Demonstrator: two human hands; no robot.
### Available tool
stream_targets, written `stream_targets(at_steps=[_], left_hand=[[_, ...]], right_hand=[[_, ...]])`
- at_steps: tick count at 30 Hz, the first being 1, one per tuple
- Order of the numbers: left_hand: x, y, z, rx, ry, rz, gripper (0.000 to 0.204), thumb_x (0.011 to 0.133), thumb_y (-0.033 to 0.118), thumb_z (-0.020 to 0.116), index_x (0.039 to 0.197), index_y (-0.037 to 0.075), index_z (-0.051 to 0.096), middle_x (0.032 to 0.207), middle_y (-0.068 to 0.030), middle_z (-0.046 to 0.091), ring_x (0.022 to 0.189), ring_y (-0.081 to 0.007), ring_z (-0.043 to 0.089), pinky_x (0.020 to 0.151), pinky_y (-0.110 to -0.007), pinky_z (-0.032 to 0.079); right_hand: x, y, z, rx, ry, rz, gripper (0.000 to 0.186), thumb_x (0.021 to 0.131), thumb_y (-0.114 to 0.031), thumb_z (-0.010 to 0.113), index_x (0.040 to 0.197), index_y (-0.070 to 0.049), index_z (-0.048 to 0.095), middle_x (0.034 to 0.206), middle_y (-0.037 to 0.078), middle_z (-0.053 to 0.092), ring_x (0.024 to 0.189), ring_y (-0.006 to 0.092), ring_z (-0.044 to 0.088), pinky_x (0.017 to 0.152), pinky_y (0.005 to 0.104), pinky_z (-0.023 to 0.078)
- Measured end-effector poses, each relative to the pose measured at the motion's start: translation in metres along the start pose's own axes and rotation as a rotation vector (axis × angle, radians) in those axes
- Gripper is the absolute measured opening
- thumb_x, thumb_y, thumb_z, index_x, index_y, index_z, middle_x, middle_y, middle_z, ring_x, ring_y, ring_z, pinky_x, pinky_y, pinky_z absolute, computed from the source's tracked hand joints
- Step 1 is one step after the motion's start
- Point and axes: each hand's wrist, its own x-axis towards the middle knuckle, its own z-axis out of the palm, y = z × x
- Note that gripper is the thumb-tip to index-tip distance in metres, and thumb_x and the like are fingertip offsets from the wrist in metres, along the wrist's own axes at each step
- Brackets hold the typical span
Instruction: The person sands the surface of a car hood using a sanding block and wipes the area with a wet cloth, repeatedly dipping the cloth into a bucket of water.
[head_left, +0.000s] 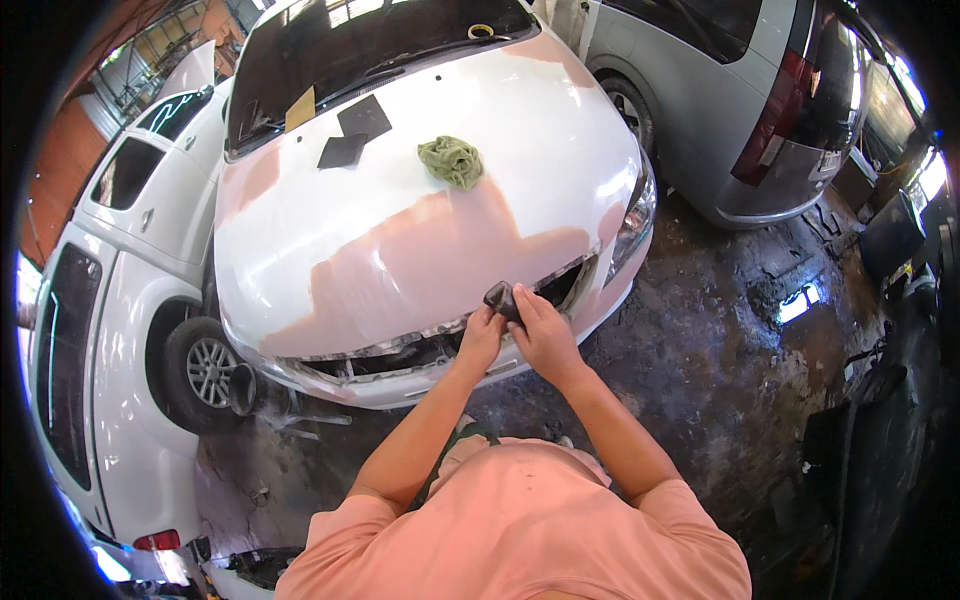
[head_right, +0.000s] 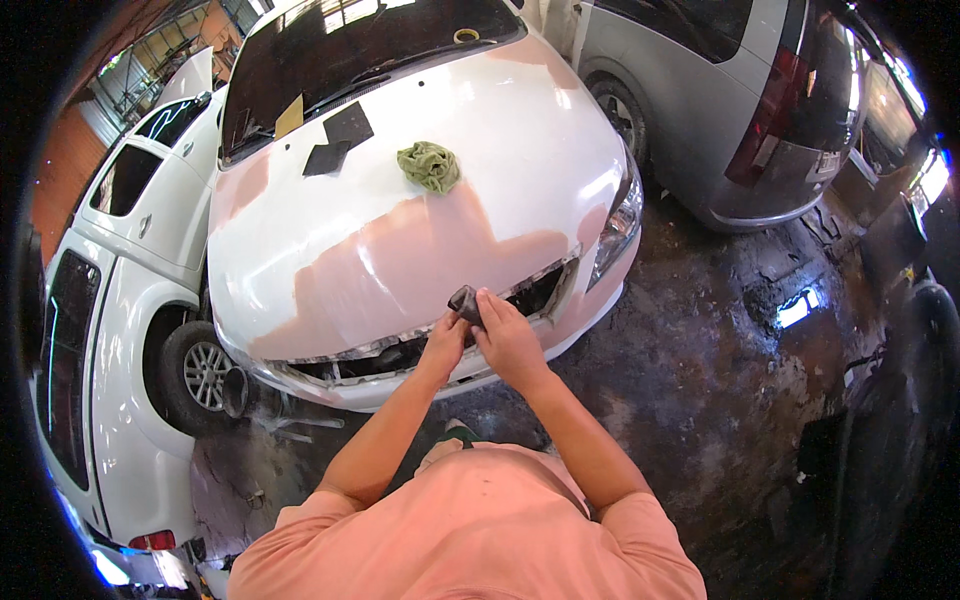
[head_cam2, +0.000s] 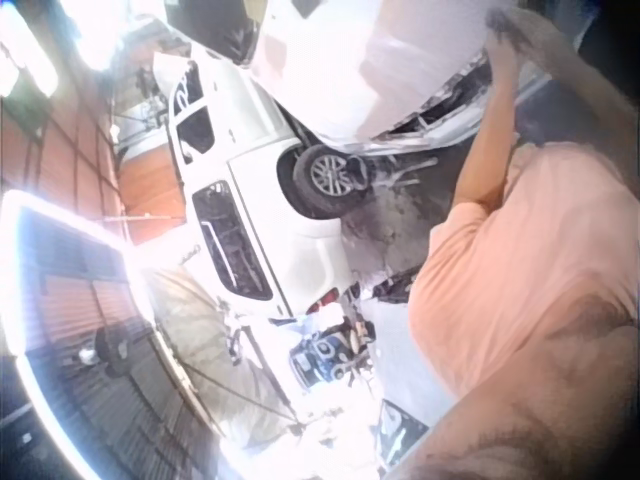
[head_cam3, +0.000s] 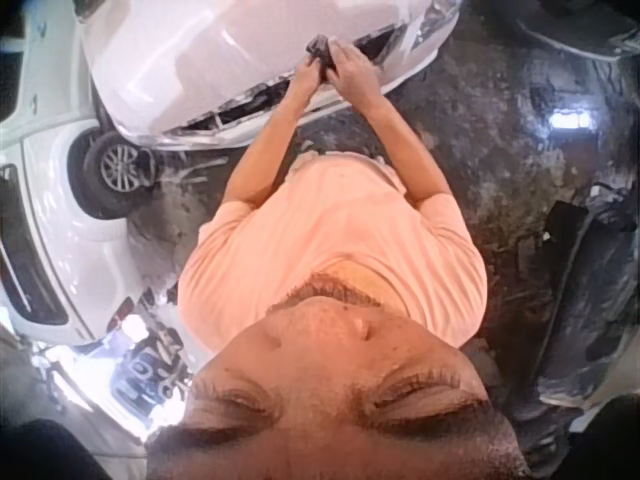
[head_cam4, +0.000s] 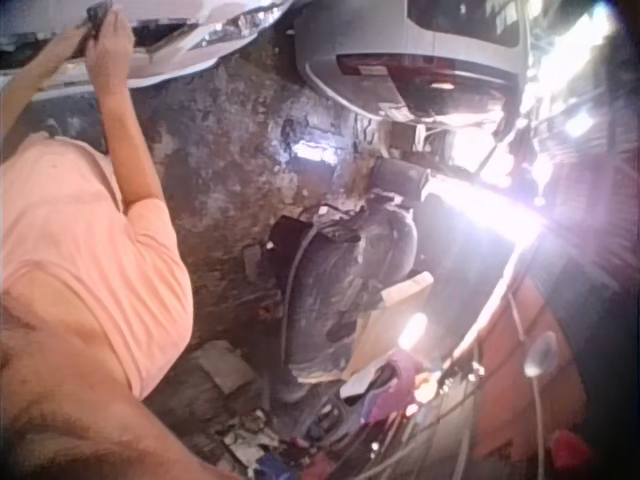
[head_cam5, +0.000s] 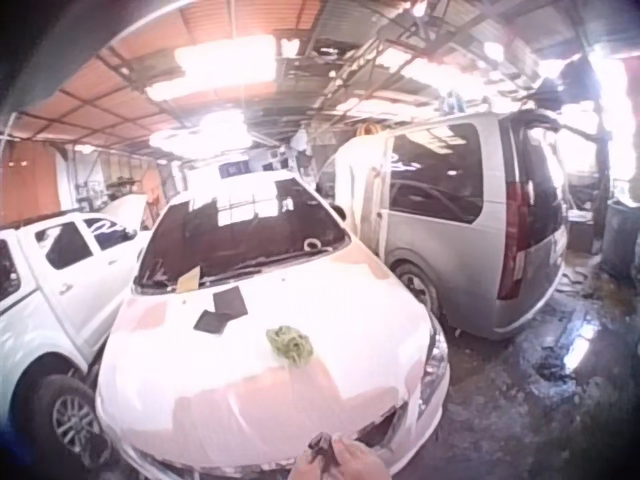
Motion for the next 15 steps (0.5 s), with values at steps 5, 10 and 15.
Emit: stream_targets(at_steps=[5,10,15], left_hand=[[0.055,0.014,-0.032,0.198,0.003,0.033,0.031,0.11,0.02,0.054,0.133,0.005,0.067,0.112,-0.0036,0.069,0.103,-0.0159,0.061,0.089,-0.034,0.049],[0.128,0.041,-0.066,0.43,-0.081,-0.04,0.044,0.108,0.028,0.059,0.141,-0.002,0.064,0.125,-0.0163,0.073,0.127,-0.0258,0.063,0.111,-0.041,0.046],[0.295,0.1,-0.155,1.094,0.23,0.782,0.081,0.101,0.058,0.068,0.159,0.003,0.051,0.163,-0.0318,0.045,0.153,-0.0512,0.037,0.125,-0.062,0.03]], right_hand=[[0.041,0.001,0.052,-0.198,0.049,0.126,0.072,0.086,-0.011,0.079,0.15,0.006,0.052,0.143,0.022,0.06,0.126,0.0391,0.061,0.106,0.0484,0.051],[0.076,0.048,0.115,-0.208,0.106,0.395,0.06,0.096,-0.013,0.071,0.15,0.005,0.053,0.131,0.02,0.062,0.121,0.0423,0.06,0.106,0.048,0.05],[0.134,0.077,0.18,-0.298,0.108,0.431,0.051,0.099,-0.019,0.071,0.148,-0.007,0.063,0.133,0.016,0.061,0.121,0.0391,0.06,0.104,0.0501,0.05]])
